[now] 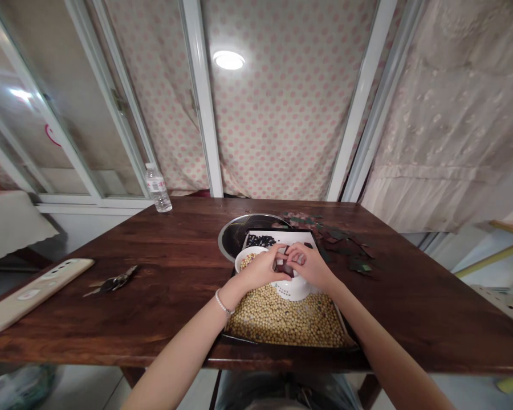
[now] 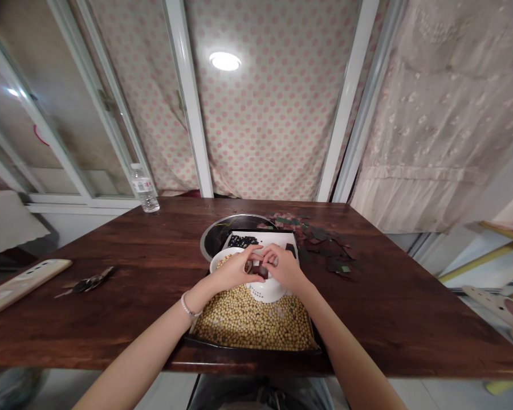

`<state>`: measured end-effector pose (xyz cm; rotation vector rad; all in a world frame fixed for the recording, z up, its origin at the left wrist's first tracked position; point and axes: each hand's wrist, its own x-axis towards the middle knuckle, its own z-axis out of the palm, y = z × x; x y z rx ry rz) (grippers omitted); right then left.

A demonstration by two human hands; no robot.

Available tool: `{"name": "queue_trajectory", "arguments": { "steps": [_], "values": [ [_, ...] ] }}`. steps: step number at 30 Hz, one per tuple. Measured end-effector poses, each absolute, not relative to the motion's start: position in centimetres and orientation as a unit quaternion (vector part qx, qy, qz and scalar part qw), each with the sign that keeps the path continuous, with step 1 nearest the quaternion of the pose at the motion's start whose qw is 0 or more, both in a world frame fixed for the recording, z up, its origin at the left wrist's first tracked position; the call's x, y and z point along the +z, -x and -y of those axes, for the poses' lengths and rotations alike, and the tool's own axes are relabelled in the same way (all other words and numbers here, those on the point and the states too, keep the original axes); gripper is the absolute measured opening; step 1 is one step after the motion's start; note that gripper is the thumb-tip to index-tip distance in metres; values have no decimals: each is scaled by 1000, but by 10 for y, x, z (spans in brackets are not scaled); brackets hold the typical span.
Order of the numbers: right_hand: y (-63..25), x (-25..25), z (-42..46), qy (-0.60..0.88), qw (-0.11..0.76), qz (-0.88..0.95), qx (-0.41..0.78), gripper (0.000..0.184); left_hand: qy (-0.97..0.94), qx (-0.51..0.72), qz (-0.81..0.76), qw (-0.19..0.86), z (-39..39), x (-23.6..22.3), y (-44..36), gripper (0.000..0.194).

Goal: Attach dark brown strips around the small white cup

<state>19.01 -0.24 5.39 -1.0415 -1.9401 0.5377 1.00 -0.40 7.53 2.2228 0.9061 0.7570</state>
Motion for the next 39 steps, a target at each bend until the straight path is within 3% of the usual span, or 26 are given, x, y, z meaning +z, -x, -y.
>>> {"name": "queue_trajectory", "arguments": {
  "steps": [24,34,39],
  "values": [
    [-187,59,11,425,409,785,188,17,-843,286,-336,307,3,77,-8,72],
    [-180,65,11,425,474,750,180,15,-838,287,-332,325,0,73,-7,73],
    [-161,65,8,398,474,760,197,17,-836,292,-323,334,-1,76,-7,61]
  ]
}}
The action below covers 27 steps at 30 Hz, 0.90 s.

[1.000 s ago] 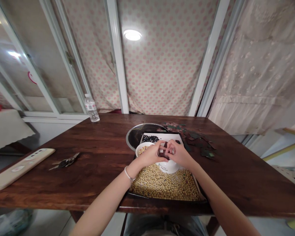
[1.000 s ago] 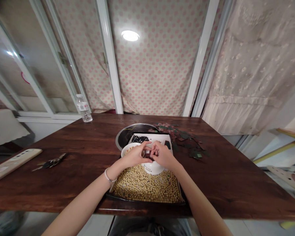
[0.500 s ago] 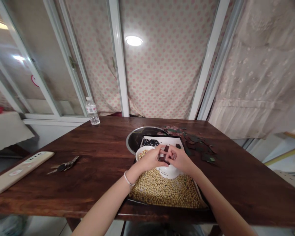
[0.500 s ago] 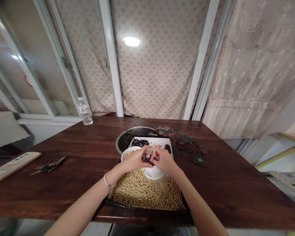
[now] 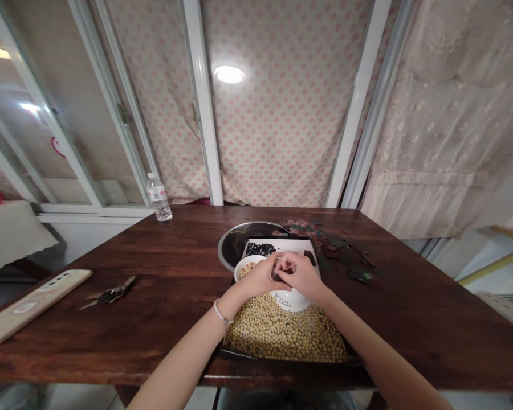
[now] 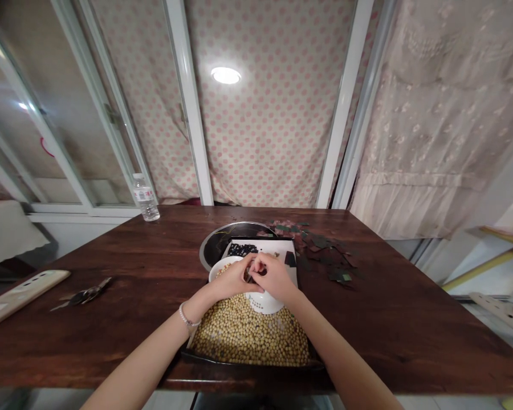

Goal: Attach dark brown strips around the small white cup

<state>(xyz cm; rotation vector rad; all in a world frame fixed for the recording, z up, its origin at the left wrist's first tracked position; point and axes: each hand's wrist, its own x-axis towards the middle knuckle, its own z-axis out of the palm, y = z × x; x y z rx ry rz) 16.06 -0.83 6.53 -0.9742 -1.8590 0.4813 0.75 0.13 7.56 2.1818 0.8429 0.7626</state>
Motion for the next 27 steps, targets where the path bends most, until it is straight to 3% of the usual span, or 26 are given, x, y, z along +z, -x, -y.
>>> {"name": "queue_trajectory", "arguments": {
  "steps": [8,17,27],
  "values": [
    [-203,64,6,412,480,737,237,1,-829,290,-335,341,-1,73,-8,72],
    [-208,56,9,403,414,764,287,8,-825,284,-347,346,0,73,-8,70],
    [-196,53,4,411,445,748,271,16,-830,285,-329,348,-2,72,-8,62]
  ]
}}
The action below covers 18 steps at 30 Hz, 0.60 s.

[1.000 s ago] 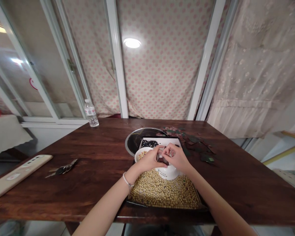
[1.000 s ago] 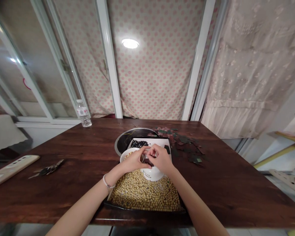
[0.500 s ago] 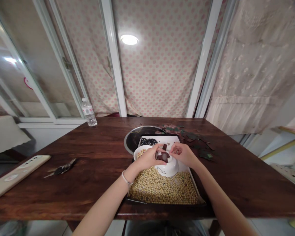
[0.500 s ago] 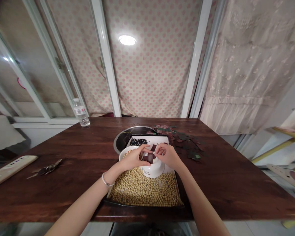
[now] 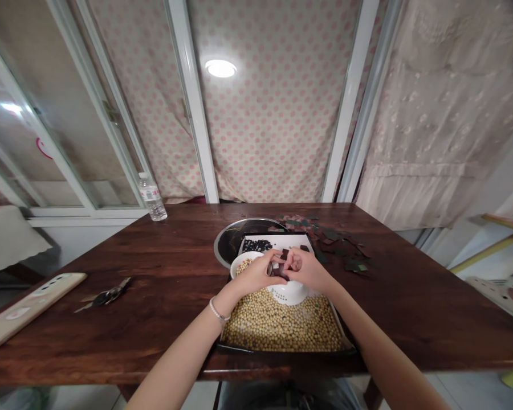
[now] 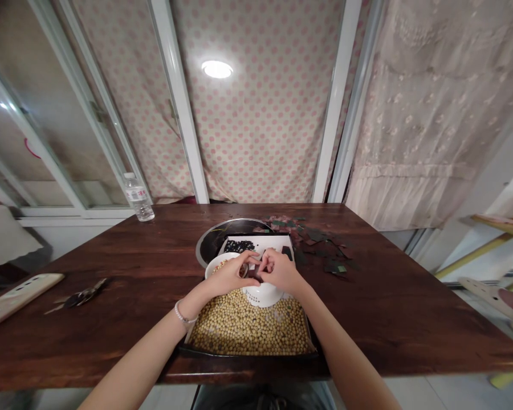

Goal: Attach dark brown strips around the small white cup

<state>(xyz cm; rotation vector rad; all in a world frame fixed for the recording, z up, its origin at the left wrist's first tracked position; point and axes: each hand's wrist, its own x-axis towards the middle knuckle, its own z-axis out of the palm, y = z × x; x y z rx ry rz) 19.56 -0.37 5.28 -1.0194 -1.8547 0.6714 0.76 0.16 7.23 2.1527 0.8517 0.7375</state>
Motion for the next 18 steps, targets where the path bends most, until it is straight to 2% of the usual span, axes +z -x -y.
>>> {"name": "queue_trajectory", "arguments": {
  "steps": [18],
  "values": [
    [-187,52,8,412,458,748,246,20,-832,281,-316,359,-3,73,-8,62]
  ]
}}
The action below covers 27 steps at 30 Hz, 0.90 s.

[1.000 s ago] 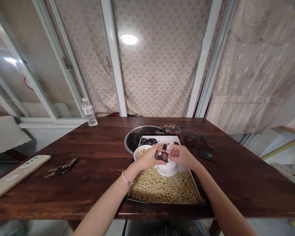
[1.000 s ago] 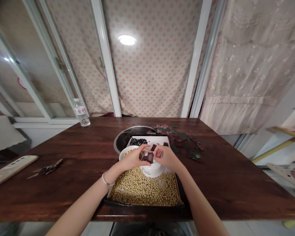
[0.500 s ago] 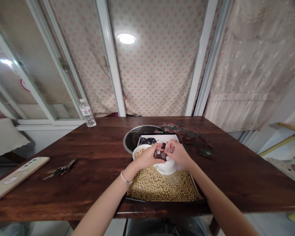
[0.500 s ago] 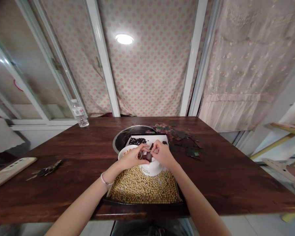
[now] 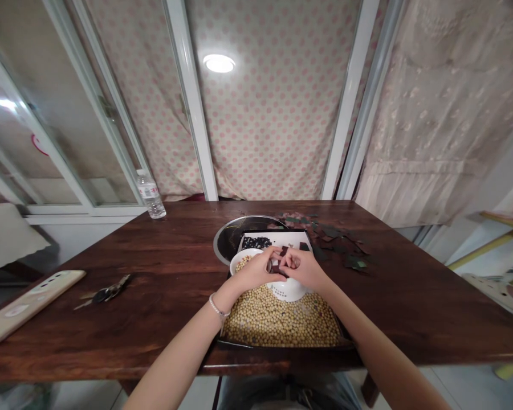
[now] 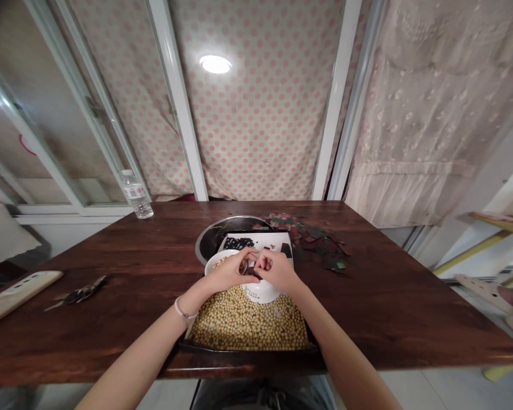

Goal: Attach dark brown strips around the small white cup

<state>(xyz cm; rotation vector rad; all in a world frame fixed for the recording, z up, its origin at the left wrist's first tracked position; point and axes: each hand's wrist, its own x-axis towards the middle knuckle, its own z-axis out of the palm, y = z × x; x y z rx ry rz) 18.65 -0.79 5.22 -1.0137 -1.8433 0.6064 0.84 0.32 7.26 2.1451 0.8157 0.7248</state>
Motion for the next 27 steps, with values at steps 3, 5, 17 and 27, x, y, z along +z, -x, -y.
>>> {"name": "queue_trajectory", "arguments": {
  "steps": [3,5,17,27],
  "values": [
    [-187,54,8,422,463,744,232,17,-831,282,-315,361,-3,72,-9,62],
    [-188,55,10,419,456,750,233,18,-830,284,-317,361,-3,73,-9,63],
    [-190,53,9,406,451,755,248,21,-825,287,-324,363,-1,75,-9,63],
    [-192,54,10,396,453,756,258,21,-825,285,-333,357,-1,75,-9,64]
  ]
}}
